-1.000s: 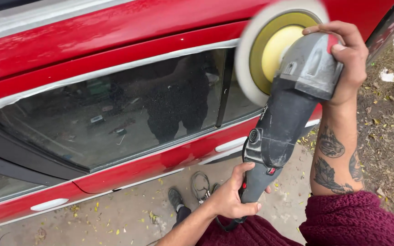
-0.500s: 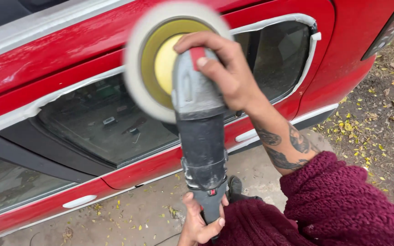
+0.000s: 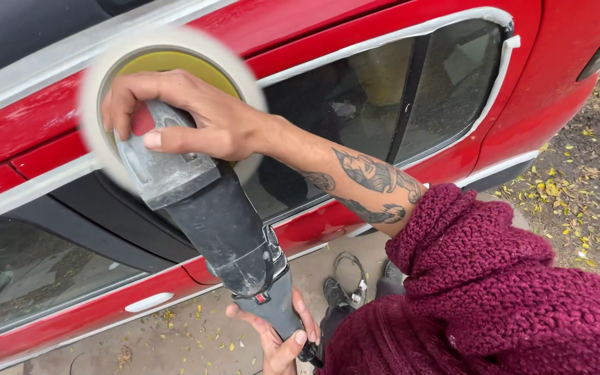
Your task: Polishing the exterior paint of a red car using an electric polisher.
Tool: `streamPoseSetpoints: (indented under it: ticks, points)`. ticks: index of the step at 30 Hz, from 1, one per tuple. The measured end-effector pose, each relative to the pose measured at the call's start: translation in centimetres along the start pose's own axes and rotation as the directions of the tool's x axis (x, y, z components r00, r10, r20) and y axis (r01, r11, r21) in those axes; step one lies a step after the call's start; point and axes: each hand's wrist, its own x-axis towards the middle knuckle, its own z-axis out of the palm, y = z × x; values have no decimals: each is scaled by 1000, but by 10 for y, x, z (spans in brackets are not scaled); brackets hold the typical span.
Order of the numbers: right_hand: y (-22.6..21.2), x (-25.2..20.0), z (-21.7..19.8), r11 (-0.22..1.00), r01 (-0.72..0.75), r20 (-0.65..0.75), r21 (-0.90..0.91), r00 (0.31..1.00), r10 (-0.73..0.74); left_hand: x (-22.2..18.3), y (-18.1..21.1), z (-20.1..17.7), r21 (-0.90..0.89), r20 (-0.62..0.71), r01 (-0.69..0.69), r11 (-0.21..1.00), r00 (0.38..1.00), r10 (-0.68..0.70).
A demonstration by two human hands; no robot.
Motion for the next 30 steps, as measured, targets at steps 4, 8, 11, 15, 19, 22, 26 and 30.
streamPoseSetpoints:
  ticks: [4, 8, 11, 15, 19, 22, 26, 30]
  points:
    - [-4, -20, -27, 997, 68, -61, 22, 996, -67, 24, -16, 6, -15, 100, -114, 993, 988, 115]
    - [-20, -57, -75, 1000, 6, -133, 18, 991, -4, 44, -48, 27, -38, 123, 7, 999, 992, -3]
    - [-32, -85, -113, 999, -29, -184, -23, 983, 25, 66, -69, 43, -28, 262, -9, 1000, 965, 17]
    - [-45, -122, -157, 998, -45, -223, -36, 974, 36, 84, -91, 72, 57, 236, 69, 996, 968, -80]
    - [-57, -158, -201, 998, -53, -255, -21, 966, 46, 106, -115, 101, 75, 345, 43, 996, 936, -66]
    - [-67, -189, -230, 997, -73, -316, -22, 947, 63, 125, -135, 124, 123, 394, 43, 991, 915, -88]
    - [-76, -228, -274, 995, -102, -375, -5, 922, 92, 153, -159, 162, 145, 465, -26, 989, 884, -46]
    - [-85, -273, -322, 998, -60, -456, 4, 889, 55, 177, -190, 189, 253, 544, -64, 965, 834, -87]
